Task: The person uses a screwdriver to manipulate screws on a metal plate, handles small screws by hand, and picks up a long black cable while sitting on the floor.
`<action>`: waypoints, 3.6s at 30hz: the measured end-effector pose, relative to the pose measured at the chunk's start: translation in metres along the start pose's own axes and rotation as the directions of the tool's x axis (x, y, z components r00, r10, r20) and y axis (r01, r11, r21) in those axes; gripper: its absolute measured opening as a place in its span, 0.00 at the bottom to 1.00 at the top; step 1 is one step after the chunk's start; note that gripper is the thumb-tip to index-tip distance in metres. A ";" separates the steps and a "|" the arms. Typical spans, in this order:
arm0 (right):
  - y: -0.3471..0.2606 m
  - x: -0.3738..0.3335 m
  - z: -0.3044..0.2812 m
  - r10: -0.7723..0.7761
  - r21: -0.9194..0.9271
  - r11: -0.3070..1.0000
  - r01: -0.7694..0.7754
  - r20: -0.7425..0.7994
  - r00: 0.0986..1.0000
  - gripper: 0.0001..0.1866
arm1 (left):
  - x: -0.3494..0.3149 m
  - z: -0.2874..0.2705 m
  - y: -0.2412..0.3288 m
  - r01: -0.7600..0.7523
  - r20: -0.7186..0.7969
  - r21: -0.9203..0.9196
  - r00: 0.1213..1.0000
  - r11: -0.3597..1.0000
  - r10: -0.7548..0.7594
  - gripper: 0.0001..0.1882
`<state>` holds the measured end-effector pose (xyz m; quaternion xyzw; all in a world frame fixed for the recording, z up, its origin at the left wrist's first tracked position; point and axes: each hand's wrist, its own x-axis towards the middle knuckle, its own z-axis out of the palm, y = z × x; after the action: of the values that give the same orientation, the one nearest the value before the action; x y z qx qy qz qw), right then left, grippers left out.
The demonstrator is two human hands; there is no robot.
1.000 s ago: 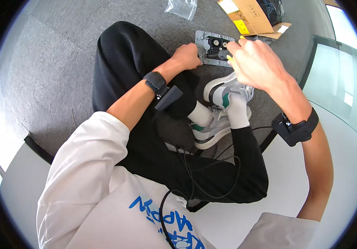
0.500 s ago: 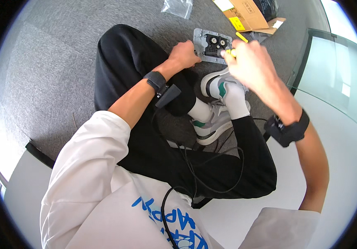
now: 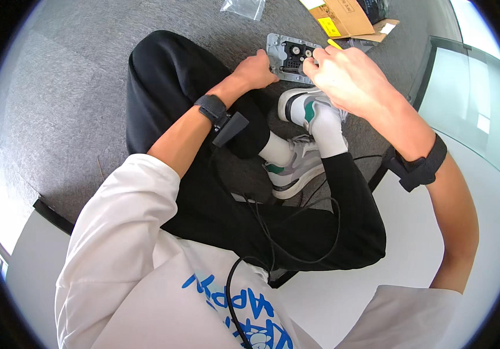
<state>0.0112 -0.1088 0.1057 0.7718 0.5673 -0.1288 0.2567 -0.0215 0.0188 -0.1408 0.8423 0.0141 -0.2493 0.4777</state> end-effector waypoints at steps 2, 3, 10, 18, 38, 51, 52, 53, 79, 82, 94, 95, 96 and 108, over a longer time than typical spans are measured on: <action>0.002 0.002 0.006 -0.078 -0.050 0.996 0.080 0.037 0.996 0.11 | 0.000 0.001 0.003 0.015 0.054 -0.048 0.998 0.999 -0.013 0.41; 0.003 0.003 0.007 -0.114 -0.058 0.992 0.111 -0.041 0.993 0.11 | 0.000 0.002 0.004 -0.013 0.015 0.001 1.000 1.000 0.013 0.41; 0.009 -0.009 0.018 -0.076 -0.020 0.997 0.076 -0.031 0.997 0.14 | -0.007 0.003 0.013 0.032 -0.054 0.076 0.998 0.997 -0.028 0.39; 0.001 -0.017 0.021 0.003 -0.004 1.000 -0.003 -0.112 0.994 0.10 | -0.013 0.007 0.015 0.002 -0.130 0.118 0.991 0.993 0.014 0.37; -0.020 -0.014 0.022 0.186 0.192 0.970 -0.152 -0.175 0.967 0.10 | -0.018 -0.002 0.023 0.016 -0.118 0.165 0.993 0.986 0.003 0.35; -0.019 -0.014 0.031 0.274 0.204 0.948 -0.243 -0.141 0.951 0.05 | 0.009 0.009 0.006 0.047 -0.057 0.099 0.998 0.994 -0.042 0.40; -0.019 -0.015 0.034 0.284 0.200 0.946 -0.257 -0.120 0.951 0.05 | 0.012 0.011 0.006 0.023 -0.053 0.092 0.998 0.996 -0.018 0.40; -0.020 -0.018 0.036 0.325 0.204 0.934 -0.293 -0.149 0.934 0.05 | 0.013 0.013 0.004 0.053 -0.025 0.052 0.998 0.997 -0.052 0.40; -0.012 -0.108 0.065 0.681 0.456 0.643 -0.616 0.027 0.732 0.17 | 0.026 0.016 -0.012 0.039 0.032 -0.083 0.999 0.996 -0.036 0.38; -0.012 -0.106 0.066 0.676 0.452 0.648 -0.613 0.029 0.736 0.17 | 0.029 0.015 -0.013 0.026 0.033 -0.107 0.999 0.994 -0.023 0.35; -0.008 -0.097 0.062 0.660 0.431 0.654 -0.622 0.077 0.747 0.16 | 0.024 0.012 -0.009 -0.001 0.042 -0.163 0.999 0.987 0.008 0.26; -0.007 -0.094 0.059 0.660 0.433 0.653 -0.621 0.077 0.747 0.16 | 0.025 0.012 -0.010 0.003 0.031 -0.144 1.000 0.990 0.002 0.26; -0.006 -0.091 0.055 0.699 0.446 0.584 -0.678 0.149 0.700 0.16 | 0.026 0.012 -0.010 0.005 0.032 -0.141 0.999 0.990 0.000 0.26; 0.034 -0.076 0.052 0.643 0.469 0.306 -0.828 0.539 0.544 0.19 | 0.025 0.011 -0.013 -0.031 0.028 -0.130 0.999 0.991 0.035 0.25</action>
<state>0.0234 -0.2058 0.1082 0.9555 0.0177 -0.2898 0.0528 -0.0071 0.0113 -0.1667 0.8057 0.0089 -0.2526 0.5357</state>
